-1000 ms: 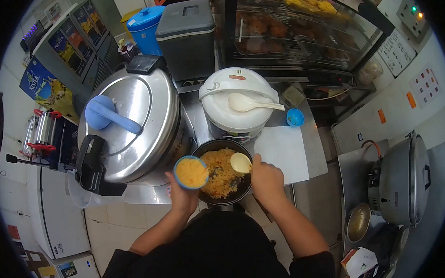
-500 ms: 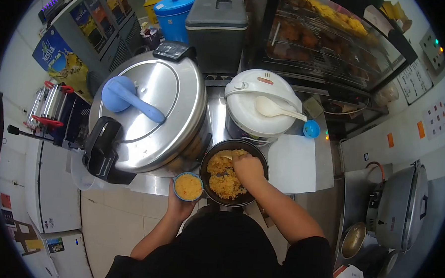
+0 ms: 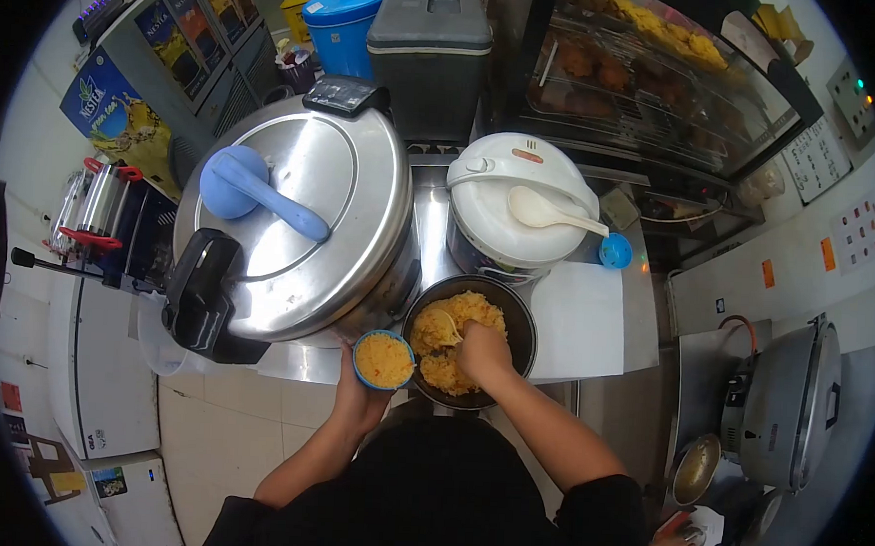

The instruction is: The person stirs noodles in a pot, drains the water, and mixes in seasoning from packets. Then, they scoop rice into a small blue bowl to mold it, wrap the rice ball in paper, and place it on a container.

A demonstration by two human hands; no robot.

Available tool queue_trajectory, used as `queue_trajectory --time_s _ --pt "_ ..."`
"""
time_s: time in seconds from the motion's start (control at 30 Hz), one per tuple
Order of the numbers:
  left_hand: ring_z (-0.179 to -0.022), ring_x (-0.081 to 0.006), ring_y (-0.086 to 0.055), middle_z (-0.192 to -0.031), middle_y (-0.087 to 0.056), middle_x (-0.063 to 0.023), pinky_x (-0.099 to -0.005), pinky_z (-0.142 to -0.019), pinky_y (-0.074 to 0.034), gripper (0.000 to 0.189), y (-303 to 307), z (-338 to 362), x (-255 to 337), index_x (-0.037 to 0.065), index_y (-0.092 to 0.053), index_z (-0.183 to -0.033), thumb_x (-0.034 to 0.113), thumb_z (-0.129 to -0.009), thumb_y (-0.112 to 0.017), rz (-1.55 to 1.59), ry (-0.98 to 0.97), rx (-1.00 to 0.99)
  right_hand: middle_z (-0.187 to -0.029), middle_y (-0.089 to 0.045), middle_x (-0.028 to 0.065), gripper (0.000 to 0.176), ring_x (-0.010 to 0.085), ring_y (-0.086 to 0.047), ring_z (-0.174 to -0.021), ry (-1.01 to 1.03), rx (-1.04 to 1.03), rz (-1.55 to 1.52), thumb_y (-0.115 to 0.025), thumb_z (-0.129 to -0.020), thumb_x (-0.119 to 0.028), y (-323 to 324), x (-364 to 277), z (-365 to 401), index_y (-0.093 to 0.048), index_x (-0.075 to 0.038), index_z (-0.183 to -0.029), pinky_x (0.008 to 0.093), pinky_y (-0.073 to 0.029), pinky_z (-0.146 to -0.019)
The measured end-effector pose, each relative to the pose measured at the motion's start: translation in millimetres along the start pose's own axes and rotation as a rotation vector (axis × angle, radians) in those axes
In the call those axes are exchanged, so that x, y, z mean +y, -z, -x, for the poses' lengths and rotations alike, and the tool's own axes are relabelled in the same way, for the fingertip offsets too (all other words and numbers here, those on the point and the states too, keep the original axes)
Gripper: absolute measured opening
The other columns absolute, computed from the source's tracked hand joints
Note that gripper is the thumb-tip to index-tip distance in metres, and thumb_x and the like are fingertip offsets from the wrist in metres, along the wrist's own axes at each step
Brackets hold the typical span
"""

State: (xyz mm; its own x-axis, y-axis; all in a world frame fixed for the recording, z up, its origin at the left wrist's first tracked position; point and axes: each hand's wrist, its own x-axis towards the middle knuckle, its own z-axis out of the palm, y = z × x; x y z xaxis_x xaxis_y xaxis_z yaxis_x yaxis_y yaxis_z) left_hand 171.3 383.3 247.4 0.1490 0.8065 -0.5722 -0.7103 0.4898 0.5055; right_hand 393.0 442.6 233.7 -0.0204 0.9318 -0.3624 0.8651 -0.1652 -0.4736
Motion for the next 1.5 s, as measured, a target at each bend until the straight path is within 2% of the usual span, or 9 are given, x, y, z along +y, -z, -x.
queue_trajectory --time_s 0.37,0.53,0.63,0.7,0.77,1.07,1.27,1.37,1.5 --pt "-0.140 -0.0279 -0.044 -0.149 -0.047 -0.0121 -0.0495 -0.116 -0.035 0.072 0.1 6.9 -1.3 0.010 -0.039 -0.148 0.064 -0.106 -0.020 -0.116 -0.140 -0.012 -0.077 -0.073 0.0118 0.018 0.0178 -0.070 -0.065 -0.006 -0.165 -0.571 -0.074 -0.087 -0.012 21.7 34.9 15.0 -0.063 0.002 -0.091 0.0334 -0.053 -0.060" --pt "-0.138 -0.0257 -0.047 -0.143 -0.050 -0.0129 -0.0459 -0.115 -0.038 0.053 -20.6 0.6 -9.6 0.010 -0.036 -0.144 0.050 -0.110 -0.027 -0.136 -0.109 -0.099 -0.083 -0.072 0.0091 0.010 0.0128 -0.066 -0.070 -0.039 -0.103 -0.611 -0.064 -0.092 -0.005 85.5 26.6 61.8 -0.062 0.001 -0.099 0.0287 -0.053 -0.062" --pt "-0.140 -0.0273 -0.043 -0.148 -0.042 -0.0132 -0.0474 -0.117 -0.036 0.050 -38.4 -9.2 -21.5 0.008 -0.029 -0.149 0.042 -0.112 -0.028 -0.166 -0.146 -0.168 -0.087 -0.073 0.0111 0.015 0.0182 -0.069 -0.076 0.125 0.117 -0.467 -0.060 -0.090 -0.001 104.4 6.6 91.8 -0.062 0.002 -0.104 0.0336 -0.055 -0.071" --pt "-0.142 -0.0287 -0.041 -0.152 -0.040 -0.0131 -0.0487 -0.117 -0.035 0.051 -58.3 -13.2 -32.5 0.009 -0.029 -0.151 0.042 -0.112 -0.025 -0.204 -0.201 -0.208 -0.092 -0.067 0.0194 0.024 0.0355 -0.068 -0.089 0.236 0.291 -0.261 -0.055 -0.086 0.003 98.8 -7.1 106.7 -0.060 0.003 -0.109 0.0428 -0.053 -0.079" --pt "-0.141 -0.0275 -0.041 -0.150 -0.040 -0.0137 -0.0456 -0.118 -0.035 0.048 -71.1 -18.7 -40.6 0.009 -0.029 -0.150 0.039 -0.112 -0.026 -0.209 -0.228 -0.260 -0.097 -0.060 0.0206 0.027 0.0392 -0.061 -0.094 0.362 0.393 -0.069 -0.054 -0.084 0.004 77.1 -13.6 116.7 -0.058 0.004 -0.112 0.0464 -0.050 -0.081" --pt "-0.137 -0.0250 -0.046 -0.147 -0.045 -0.0125 -0.0432 -0.118 -0.035 0.055 -87.6 -32.4 -46.3 0.009 -0.034 -0.150 0.047 -0.111 -0.026 -0.282 -0.141 -0.293 -0.103 -0.053 0.0217 0.025 0.0395 -0.054 -0.094 0.505 0.361 0.037 -0.049 -0.087 0.000 65.3 -12.8 136.7 -0.053 0.005 -0.111 0.0463 -0.048 -0.084" --pt "-0.124 -0.0242 -0.057 -0.140 -0.055 -0.0121 -0.0430 -0.109 -0.044 0.068 -76.9 -46.6 -21.8 0.009 -0.043 -0.145 0.061 -0.107 -0.022 -0.315 0.069 -0.265 -0.103 -0.068 0.0160 0.023 0.0360 -0.065 -0.097 0.277 0.458 -0.187 -0.057 -0.093 -0.005 100.2 3.3 131.4 -0.064 -0.001 -0.115 0.0432 -0.052 -0.082" --pt "-0.138 -0.0286 -0.048 -0.149 -0.051 -0.0127 -0.0484 -0.116 -0.037 0.076 -73.3 -41.9 -8.8 0.008 -0.042 -0.149 0.066 -0.105 -0.023 -0.292 0.118 -0.260 -0.098 -0.072 0.0143 0.022 0.0367 -0.069 -0.091 0.108 0.229 -0.384 -0.060 -0.095 -0.010 121.7 18.6 130.8 -0.067 -0.003 -0.115 0.0427 -0.054 -0.080" --pt "-0.126 -0.0248 -0.059 -0.141 -0.057 -0.0116 -0.0414 -0.098 -0.051 0.075 -69.4 -38.6 0.9 0.012 -0.044 -0.148 0.069 -0.104 -0.023 -0.344 0.188 -0.260 -0.081 -0.071 0.0054 0.021 0.0150 -0.064 -0.068 0.075 0.047 -0.705 -0.058 -0.098 -0.009 120.6 63.9 107.0 -0.067 -0.001 -0.115 0.0320 -0.051 -0.064"
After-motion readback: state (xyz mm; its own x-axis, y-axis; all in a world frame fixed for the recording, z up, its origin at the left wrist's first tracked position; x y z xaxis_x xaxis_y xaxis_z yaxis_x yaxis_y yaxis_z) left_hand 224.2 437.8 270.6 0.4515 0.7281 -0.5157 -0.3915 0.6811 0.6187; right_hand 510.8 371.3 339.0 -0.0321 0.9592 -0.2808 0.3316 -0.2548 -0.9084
